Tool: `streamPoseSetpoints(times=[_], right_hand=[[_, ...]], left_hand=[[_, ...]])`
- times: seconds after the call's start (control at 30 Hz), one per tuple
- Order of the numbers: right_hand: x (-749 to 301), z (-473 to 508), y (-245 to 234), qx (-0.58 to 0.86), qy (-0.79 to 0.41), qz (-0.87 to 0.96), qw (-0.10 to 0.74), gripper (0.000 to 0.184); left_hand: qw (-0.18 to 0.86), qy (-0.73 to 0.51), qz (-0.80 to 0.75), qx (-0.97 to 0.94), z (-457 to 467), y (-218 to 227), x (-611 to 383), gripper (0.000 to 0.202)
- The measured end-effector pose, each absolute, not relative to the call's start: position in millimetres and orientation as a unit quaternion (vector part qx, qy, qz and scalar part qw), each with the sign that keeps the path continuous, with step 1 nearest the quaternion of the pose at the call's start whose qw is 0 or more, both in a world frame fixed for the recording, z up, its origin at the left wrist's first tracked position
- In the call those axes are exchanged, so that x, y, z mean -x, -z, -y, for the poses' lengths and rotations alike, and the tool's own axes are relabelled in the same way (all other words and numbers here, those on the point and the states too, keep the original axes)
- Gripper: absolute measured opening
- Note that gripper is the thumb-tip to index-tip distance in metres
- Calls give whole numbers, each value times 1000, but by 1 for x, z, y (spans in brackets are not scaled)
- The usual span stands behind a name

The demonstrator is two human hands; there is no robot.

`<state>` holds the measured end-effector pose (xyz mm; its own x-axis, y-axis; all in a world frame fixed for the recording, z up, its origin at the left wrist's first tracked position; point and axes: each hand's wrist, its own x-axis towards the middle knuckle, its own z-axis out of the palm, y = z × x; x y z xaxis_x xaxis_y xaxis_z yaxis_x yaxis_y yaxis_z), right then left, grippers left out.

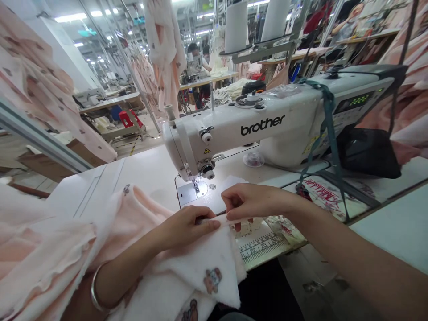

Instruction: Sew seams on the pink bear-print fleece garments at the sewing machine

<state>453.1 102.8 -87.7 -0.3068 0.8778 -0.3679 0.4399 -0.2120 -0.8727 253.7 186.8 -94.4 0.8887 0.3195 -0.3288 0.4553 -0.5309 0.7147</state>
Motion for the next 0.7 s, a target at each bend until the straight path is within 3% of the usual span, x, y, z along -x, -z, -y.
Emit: streamPoseSetpoints(times=[0.17, 0.4, 0.53, 0.7], right_hand=[[-453, -98, 90, 555, -533, 599, 220, 8], [-456, -86, 92, 560, -496, 615, 250, 7], [-451, -76, 83, 612, -440, 620, 219, 26], [-445, -78, 100, 611, -502, 561, 243, 15]], left_hand=[[467, 73, -246, -846, -184, 98, -255, 34], [410, 2, -277, -869, -169, 102, -254, 26], [391, -23, -285, -875, -162, 100, -255, 22], [402, -38, -312, -860, -165, 100, -253, 22]])
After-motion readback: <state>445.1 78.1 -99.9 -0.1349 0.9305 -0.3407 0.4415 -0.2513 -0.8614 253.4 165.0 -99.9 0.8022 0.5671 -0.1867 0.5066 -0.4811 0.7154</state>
